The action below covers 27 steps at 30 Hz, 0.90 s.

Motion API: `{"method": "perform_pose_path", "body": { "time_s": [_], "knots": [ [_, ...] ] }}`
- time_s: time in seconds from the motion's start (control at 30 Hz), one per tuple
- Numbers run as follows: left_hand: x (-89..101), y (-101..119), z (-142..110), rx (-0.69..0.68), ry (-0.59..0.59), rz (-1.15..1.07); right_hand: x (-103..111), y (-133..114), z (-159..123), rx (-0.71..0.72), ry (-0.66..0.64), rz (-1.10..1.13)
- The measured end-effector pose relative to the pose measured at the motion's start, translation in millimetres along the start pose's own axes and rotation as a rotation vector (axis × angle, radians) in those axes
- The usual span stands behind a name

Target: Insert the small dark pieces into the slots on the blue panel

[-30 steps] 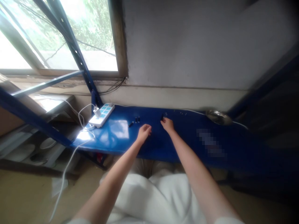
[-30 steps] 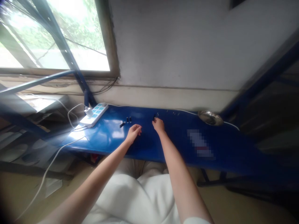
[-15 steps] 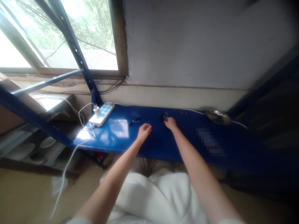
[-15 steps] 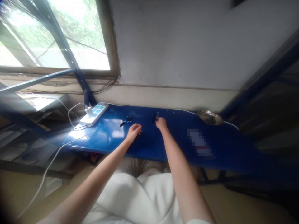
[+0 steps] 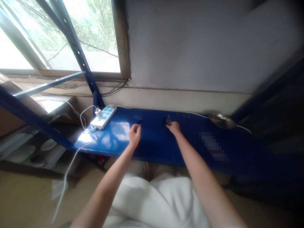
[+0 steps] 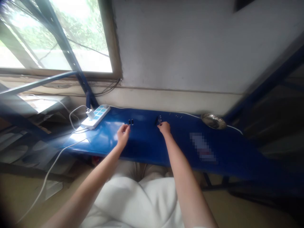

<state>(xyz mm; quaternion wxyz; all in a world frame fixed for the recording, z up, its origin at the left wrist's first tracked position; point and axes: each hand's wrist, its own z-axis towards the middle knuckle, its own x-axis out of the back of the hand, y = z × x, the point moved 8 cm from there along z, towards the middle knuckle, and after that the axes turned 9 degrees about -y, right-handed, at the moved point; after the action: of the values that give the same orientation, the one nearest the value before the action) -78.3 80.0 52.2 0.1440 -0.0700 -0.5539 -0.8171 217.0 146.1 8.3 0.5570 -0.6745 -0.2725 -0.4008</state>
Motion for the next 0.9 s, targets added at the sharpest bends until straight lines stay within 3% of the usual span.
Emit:
{"method": "perform_pose_path", "body": {
  "time_s": [0.1, 0.2, 0.37, 0.5, 0.67, 0.8, 0.9],
  "knots": [
    [38.0, -9, 13, 0.033, 0.077, 0.164, 2, 5, -2, -0.019, -0.055, 0.031],
    [53.8, -22, 30, 0.068, -0.031, 0.362, 8, 8, -10, -0.028, -0.069, 0.077],
    [43.1, -46, 43, 0.063, -0.325, 0.661, 9, -4, -37, -0.013, -0.108, 0.170],
    [30.8, -52, 42, 0.036, -0.380, 0.795, 10, -32, -59, 0.095, -0.097, 0.238],
    [26.0, -52, 43, 0.080, -0.364, 0.834, 13, -60, -75, 0.230, -0.095, 0.282],
    [47.5, -46, 44, 0.175, -0.222, 0.732, 20, -71, -87, 0.261, -0.108, 0.310],
    [63.8, -22, 42, 0.178, -0.079, 0.583, 29, -84, -98, 0.305, -0.105, 0.390]
  ]
}}
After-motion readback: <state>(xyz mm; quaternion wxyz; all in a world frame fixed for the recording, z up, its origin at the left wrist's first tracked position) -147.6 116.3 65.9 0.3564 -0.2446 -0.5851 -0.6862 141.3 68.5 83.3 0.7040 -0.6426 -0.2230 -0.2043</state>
